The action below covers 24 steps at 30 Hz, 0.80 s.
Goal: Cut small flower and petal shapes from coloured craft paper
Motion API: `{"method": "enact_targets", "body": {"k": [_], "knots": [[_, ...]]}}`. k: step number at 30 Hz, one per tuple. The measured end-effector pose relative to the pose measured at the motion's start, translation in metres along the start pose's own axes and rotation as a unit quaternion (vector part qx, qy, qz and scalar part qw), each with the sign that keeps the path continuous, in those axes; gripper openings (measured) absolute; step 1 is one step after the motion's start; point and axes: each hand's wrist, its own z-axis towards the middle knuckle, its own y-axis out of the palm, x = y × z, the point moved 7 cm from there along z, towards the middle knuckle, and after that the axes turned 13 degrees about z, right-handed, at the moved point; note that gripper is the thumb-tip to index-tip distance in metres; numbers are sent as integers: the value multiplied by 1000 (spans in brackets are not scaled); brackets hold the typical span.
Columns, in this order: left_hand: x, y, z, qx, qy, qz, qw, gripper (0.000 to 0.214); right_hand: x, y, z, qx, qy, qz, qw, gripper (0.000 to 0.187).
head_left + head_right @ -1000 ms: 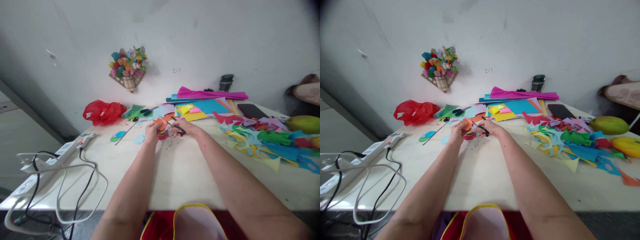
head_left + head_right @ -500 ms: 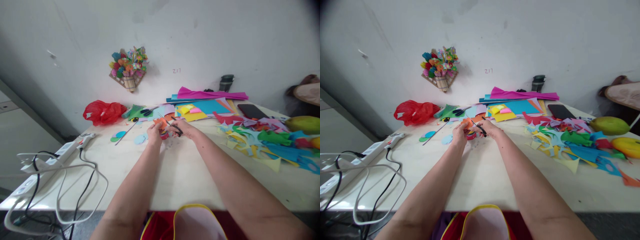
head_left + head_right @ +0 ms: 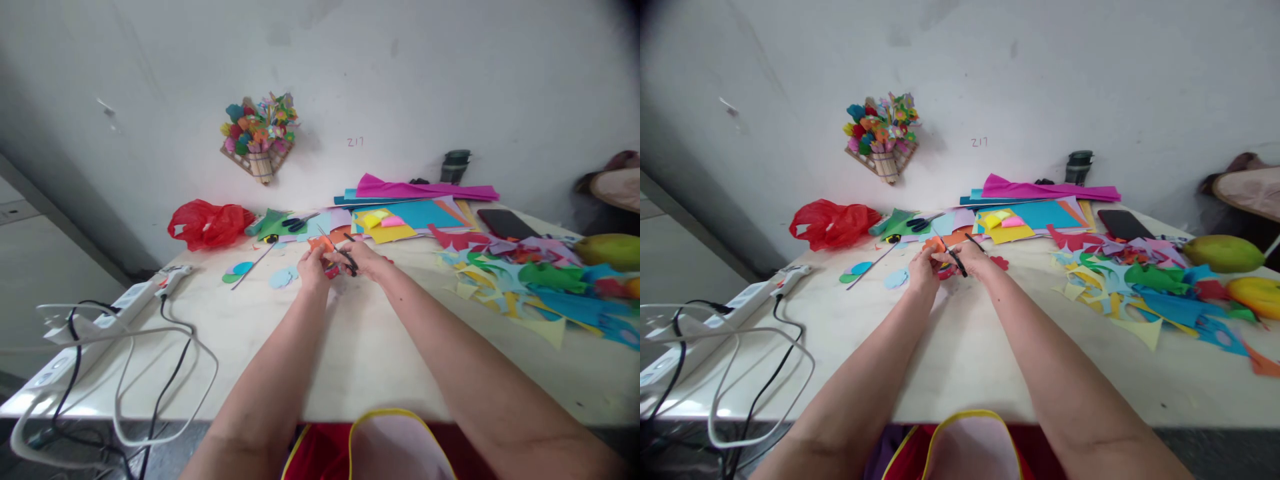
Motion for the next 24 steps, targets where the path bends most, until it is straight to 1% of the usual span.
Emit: {"method": "enact_targets", "body": {"k": [3, 6, 11, 13, 16, 19, 24], "knots": [[0, 1, -3, 8, -14, -20, 1000, 20, -1, 3, -1, 7, -8, -3, 1000, 49], [-1, 0, -2, 9, -15, -23, 1000, 20, 0, 3, 1, 18, -13, -5, 1000, 49], [0, 0, 5, -11, 24, 23, 999, 31, 2, 5, 3, 13, -21, 3, 1000, 51], [1, -1, 7, -18, 36, 33, 999, 32, 2, 4, 4, 17, -17, 3, 1000, 52], [1, -2, 9, -19, 38, 25, 999, 33, 5, 3, 6, 26, -10, -2, 1000, 50], [2, 0, 10, -30, 42, 32, 998, 39, 8, 2, 10, 35, -7, -12, 999, 49], [-2, -1, 14, -27, 23, 6, 999, 40, 13, 0, 20, 39, -30, -49, 998, 52]]}}
